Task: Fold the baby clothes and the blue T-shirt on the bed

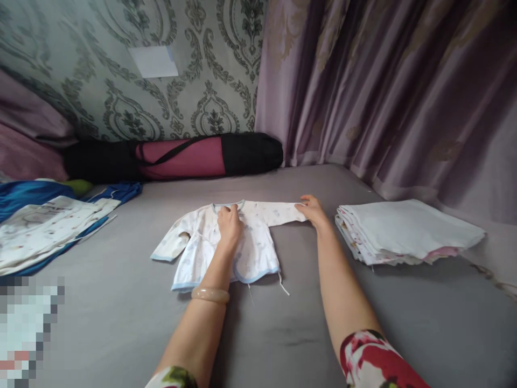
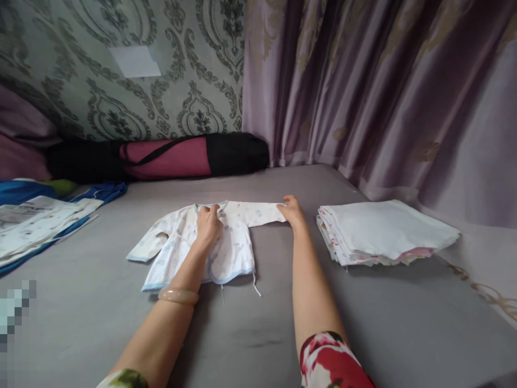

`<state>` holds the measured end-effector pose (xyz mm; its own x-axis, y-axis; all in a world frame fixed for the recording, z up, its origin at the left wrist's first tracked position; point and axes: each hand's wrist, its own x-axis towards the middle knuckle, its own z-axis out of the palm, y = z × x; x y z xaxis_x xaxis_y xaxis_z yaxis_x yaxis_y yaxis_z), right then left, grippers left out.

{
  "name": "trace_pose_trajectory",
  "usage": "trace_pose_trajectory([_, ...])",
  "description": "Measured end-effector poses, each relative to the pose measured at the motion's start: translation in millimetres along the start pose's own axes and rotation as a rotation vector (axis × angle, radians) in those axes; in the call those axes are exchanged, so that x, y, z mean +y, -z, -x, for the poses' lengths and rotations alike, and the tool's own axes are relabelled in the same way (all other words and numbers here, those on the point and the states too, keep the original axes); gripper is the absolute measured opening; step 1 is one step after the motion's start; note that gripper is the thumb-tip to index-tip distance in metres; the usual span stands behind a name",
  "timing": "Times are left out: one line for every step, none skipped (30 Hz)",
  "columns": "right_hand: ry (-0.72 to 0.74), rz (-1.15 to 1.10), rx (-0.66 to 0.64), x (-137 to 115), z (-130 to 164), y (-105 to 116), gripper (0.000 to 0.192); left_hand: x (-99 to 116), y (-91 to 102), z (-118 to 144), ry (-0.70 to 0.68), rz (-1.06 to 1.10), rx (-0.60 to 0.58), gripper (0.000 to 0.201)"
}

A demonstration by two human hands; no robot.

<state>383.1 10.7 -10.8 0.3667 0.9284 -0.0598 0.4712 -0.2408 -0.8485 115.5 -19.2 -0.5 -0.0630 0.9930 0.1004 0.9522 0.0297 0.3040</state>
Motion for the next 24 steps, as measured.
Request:
trace_pose_trajectory([-0.008,-0.058,-0.02,1.5,-0.9,-0.4,0.047,2.3,0.9,1.1,-0.02,-0.004,0.006,0.048])
trace_pose_trajectory([-0.009,-0.105,-0.034,3.0,-2.2,-0.7,0.05,4.9,1.9,2.3,-0.051,-0.005,0.005,0.047])
trace_pose_trajectory([-0.003,-0.132,-0.035,4.5,-4.0,-0.9,0.051,7.4,2.8,3.5,-0.09,-0.005,-0.007,0.045])
trace_pose_trajectory([0.007,-0.134,-0.021,6.1,-6.0,-1.1,0.052,9.7,3.5,4.7,-0.129,-0.006,-0.034,0.044])
trace_pose_trajectory([0.019,-0.112,0.002,7.6,-8.1,-1.2,0.051,11.3,4.0,5.6,-0.161,-0.009,-0.071,0.043])
trace_pose_trajectory([0.036,-0.071,0.03,9.2,-9.9,-1.4,0.05,12.3,4.2,6.1,-0.182,-0.014,-0.111,0.042])
trace_pose_trajectory([0.058,-0.017,0.053,10.5,-11.1,-1.6,0.049,12.4,4.2,6.3,-0.19,-0.022,-0.147,0.043])
trace_pose_trajectory([0.084,0.043,0.07,11.7,-11.4,-1.8,0.048,11.8,4.1,6.1,-0.191,-0.028,-0.173,0.044])
trace_pose_trajectory([0.11,0.104,0.08,12.4,-10.8,-2.0,0.046,10.5,3.8,5.5,-0.185,-0.031,-0.187,0.046])
trace_pose_trajectory([0.138,0.166,0.084,12.8,-9.3,-2.2,0.045,8.8,3.5,4.6,-0.182,-0.032,-0.19,0.047])
trace_pose_trajectory([0.165,0.231,0.086,12.8,-7.0,-2.4,0.045,7.0,3.1,3.7,-0.18,-0.031,-0.19,0.049])
trace_pose_trajectory([0.19,0.298,0.084,12.4,-4.1,-2.6,0.046,5.3,2.7,2.8,-0.18,-0.03,-0.191,0.05])
trace_pose_trajectory([0.213,0.365,0.083,11.6,-1.0,-2.7,0.048,4.0,2.4,2.0,-0.18,-0.03,-0.191,0.051])
trace_pose_trajectory([0.234,0.429,0.084,10.1,2.2,-3.1,0.05,3.2,2.1,1.5,-0.18,-0.03,-0.192,0.052])
trace_pose_trajectory([0.255,0.489,0.088,8.0,5.5,-3.9,0.051,3.0,2.0,1.3,-0.18,-0.031,-0.195,0.052])
trace_pose_trajectory([0.274,0.544,0.098,4.9,8.7,-5.4,0.053,3.3,2.1,1.3,-0.181,-0.033,-0.196,0.051])
trace_pose_trajectory([0.292,0.591,0.114,0.7,12.1,-8.1,0.054,4.1,2.5,1.5,-0.182,-0.036,-0.196,0.05])
trace_pose_trajectory([0.313,0.631,0.125,-4.6,15.8,-12.2,0.053,5.3,3.0,2.0,-0.185,-0.039,-0.195,0.047])
trace_pose_trajectory([0.343,0.661,0.119,-10.9,20.1,-17.9,0.052,6.6,3.8,2.6,-0.191,-0.042,-0.194,0.044])
trace_pose_trajectory([0.382,0.679,0.095,-18.1,24.9,-25.3,0.051,8.1,4.7,3.4,-0.204,-0.044,-0.191,0.041])
trace_pose_trajectory([0.43,0.685,0.04,-25.5,30.4,-33.9,0.049,9.5,5.8,4.3,-0.224,-0.045,-0.189,0.038])
trace_pose_trajectory([0.489,0.68,-0.045,-32.8,36.2,-43.3,0.048,10.8,6.9,5.4,-0.247,-0.043,-0.189,0.036])
trace_pose_trajectory([0.534,0.667,-0.128,-39.3,42.1,-52.9,0.048,11.9,8.1,6.4,-0.27,-0.041,-0.197,0.036])
trace_pose_trajectory([0.572,0.658,-0.205,-44.6,47.8,-62.0,0.049,12.8,9.2,7.4,-0.291,-0.038,-0.214,0.036])
